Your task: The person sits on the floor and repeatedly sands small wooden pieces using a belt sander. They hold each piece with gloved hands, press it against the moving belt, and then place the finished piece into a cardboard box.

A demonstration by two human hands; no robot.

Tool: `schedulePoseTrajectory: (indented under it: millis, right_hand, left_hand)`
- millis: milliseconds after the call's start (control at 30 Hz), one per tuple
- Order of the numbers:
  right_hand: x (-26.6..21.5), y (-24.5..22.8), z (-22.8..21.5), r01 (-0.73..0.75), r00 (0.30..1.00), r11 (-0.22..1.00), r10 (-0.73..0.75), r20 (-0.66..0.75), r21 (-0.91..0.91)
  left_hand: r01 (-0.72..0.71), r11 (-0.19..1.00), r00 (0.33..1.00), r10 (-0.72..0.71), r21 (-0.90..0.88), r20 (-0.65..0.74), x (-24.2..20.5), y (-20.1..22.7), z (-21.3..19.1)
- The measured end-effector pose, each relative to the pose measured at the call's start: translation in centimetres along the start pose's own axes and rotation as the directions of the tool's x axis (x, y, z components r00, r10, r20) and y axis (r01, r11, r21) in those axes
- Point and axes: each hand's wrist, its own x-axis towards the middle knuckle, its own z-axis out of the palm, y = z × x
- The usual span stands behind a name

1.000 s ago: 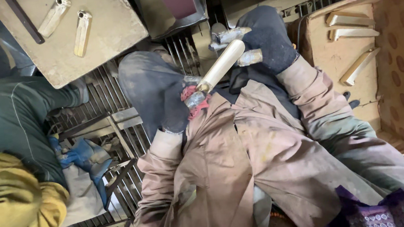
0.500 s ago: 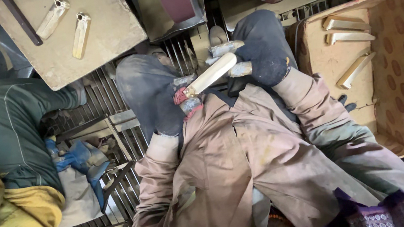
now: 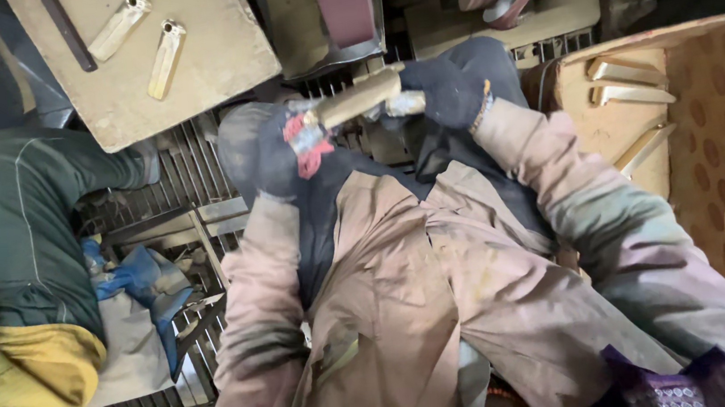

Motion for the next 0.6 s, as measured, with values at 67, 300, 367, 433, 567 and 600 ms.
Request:
schedulePoseTrajectory:
  millis: [67, 300, 367, 433, 567, 600]
  right_hand:
    - [1.9, 0.9, -0.4, -0.052, 0.998, 0.998, 0.052, -0.027, 0.023]
    - [4.8, 2.4, 0.5, -0.255, 0.931, 0.868, 0.34, -0.134, 0.427]
    - [5.3, 2.2, 0.7, -0.283, 0.907, 0.854, 0.386, -0.167, 0.436]
    - [5.5, 2.3, 0.9, -0.279, 0.899, 0.85, 0.395, -0.189, 0.447]
    - [5.7, 2.6, 1.0, -0.24, 0.922, 0.896, 0.33, -0.2, 0.373]
    - [5.9, 2.7, 1.0, -0.238, 0.928, 0.913, 0.314, -0.199, 0.331]
  left_hand:
    - [-0.253, 0.814, 0.95, 0.31, 0.522, -0.023, 3.0, -1.1, 0.1]
    - [0.395, 0.248, 0.797, -0.571, -0.885, 0.196, 8.7, 3.1, -1.5]
    - [0.42, 0.278, 0.785, -0.588, -0.864, 0.193, 10.1, 5.3, -2.4]
    - [0.436, 0.269, 0.765, -0.613, -0.859, 0.197, 10.8, 6.7, -2.5]
    - [0.371, 0.181, 0.766, -0.614, -0.911, 0.19, 11.6, 6.5, -1.7]
    - [0.344, 0.147, 0.765, -0.616, -0.927, 0.186, 11.6, 6.0, -1.5]
